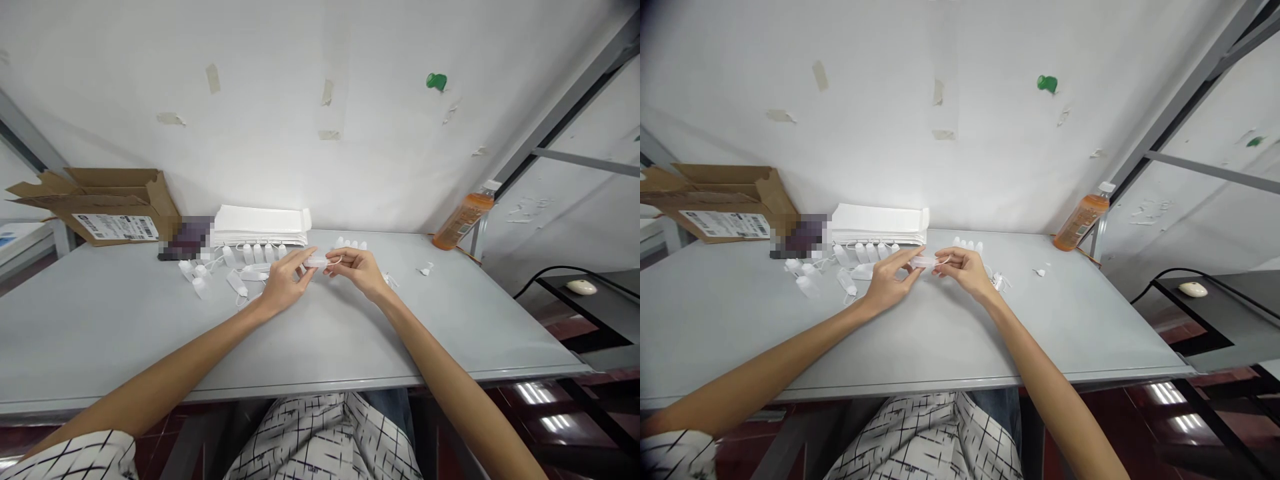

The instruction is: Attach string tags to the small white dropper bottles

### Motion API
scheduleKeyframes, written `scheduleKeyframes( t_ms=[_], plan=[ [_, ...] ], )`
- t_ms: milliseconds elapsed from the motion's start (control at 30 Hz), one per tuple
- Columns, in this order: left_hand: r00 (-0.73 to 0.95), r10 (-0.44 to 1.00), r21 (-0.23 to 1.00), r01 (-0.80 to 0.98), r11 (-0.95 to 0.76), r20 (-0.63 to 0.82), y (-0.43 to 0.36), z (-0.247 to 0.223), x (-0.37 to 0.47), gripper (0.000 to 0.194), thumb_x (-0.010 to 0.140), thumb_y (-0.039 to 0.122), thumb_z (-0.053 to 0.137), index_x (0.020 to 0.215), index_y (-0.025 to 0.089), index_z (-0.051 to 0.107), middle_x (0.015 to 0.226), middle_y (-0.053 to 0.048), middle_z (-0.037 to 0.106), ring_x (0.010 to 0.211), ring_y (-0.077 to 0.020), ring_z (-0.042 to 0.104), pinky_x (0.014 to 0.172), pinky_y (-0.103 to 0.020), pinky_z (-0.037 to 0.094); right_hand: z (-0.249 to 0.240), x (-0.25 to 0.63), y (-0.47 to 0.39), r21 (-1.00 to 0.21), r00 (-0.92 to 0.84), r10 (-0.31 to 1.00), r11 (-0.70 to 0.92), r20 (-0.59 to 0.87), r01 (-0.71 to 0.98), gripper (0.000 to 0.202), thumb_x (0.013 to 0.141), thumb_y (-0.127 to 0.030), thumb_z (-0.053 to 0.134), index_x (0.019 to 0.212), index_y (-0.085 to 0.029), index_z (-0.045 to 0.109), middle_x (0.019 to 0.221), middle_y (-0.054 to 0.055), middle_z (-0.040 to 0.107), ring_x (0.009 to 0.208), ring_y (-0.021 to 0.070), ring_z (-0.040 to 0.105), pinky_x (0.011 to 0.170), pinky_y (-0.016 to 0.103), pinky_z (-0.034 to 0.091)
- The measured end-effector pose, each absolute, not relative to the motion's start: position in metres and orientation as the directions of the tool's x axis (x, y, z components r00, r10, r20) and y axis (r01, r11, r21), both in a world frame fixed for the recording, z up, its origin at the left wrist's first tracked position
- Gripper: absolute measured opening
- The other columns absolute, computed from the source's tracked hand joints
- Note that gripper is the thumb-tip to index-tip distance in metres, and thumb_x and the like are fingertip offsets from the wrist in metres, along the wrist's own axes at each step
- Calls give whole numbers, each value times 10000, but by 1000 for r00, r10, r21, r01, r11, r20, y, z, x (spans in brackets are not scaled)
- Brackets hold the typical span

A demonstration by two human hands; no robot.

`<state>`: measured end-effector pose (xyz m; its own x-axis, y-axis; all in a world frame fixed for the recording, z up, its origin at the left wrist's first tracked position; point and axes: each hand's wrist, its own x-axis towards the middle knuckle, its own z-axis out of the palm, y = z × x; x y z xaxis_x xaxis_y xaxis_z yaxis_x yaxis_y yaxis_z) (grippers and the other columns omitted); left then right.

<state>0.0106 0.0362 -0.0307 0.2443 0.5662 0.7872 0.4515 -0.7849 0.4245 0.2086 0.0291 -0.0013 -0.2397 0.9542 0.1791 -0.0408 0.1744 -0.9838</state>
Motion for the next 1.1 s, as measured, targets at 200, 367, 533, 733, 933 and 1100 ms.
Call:
scheduleKeyframes(
  t_ms=[200,367,533,733,933,1100],
  plan=[
    [237,719,610,399,-685,653,34,-28,13,324,911,327,618,1162,144,707,901,-72,751,634,-117,621,557,-222,517,-2,210,31,-969,-189,952,246,239,13,301,679,-413,846,850,-183,756,740,35,716,693,198,703,719,386,586],
    [271,791,721,324,-612,549,35,-28,11,293,936,324,574,1087,127,730,829,-72,742,688,-150,658,590,-246,532,0,210,29,-976,-216,953,217,213,-7,297,692,-408,842,846,-171,752,771,45,713,731,204,705,717,400,607],
    [300,775,730,268,-629,557,36,-27,10,277,919,307,605,1096,137,732,861,-80,714,691,-147,646,585,-253,536,0,210,26,-983,-245,952,176,182,-47,275,689,-369,853,818,-165,722,753,34,708,748,201,703,756,409,608],
    [323,739,704,242,-668,591,37,-31,9,265,919,265,597,1113,144,732,887,-83,695,711,-141,638,588,-248,538,1,210,25,-985,-243,954,169,174,-43,286,675,-360,865,797,-156,705,698,30,702,673,188,687,745,396,575],
    [342,739,679,298,-671,580,35,-31,9,269,925,261,594,1123,143,733,933,-92,713,771,-153,655,622,-251,534,1,211,24,-991,-222,966,133,135,-23,310,642,-377,880,760,-154,700,671,35,703,666,199,696,738,395,572],
    [374,698,611,338,-715,610,34,-31,9,263,942,262,574,1124,158,732,964,-88,722,813,-161,666,643,-251,527,0,212,22,-992,-226,966,118,124,-41,287,644,-355,878,744,-152,702,667,36,701,662,195,693,739,394,577]
  ],
)
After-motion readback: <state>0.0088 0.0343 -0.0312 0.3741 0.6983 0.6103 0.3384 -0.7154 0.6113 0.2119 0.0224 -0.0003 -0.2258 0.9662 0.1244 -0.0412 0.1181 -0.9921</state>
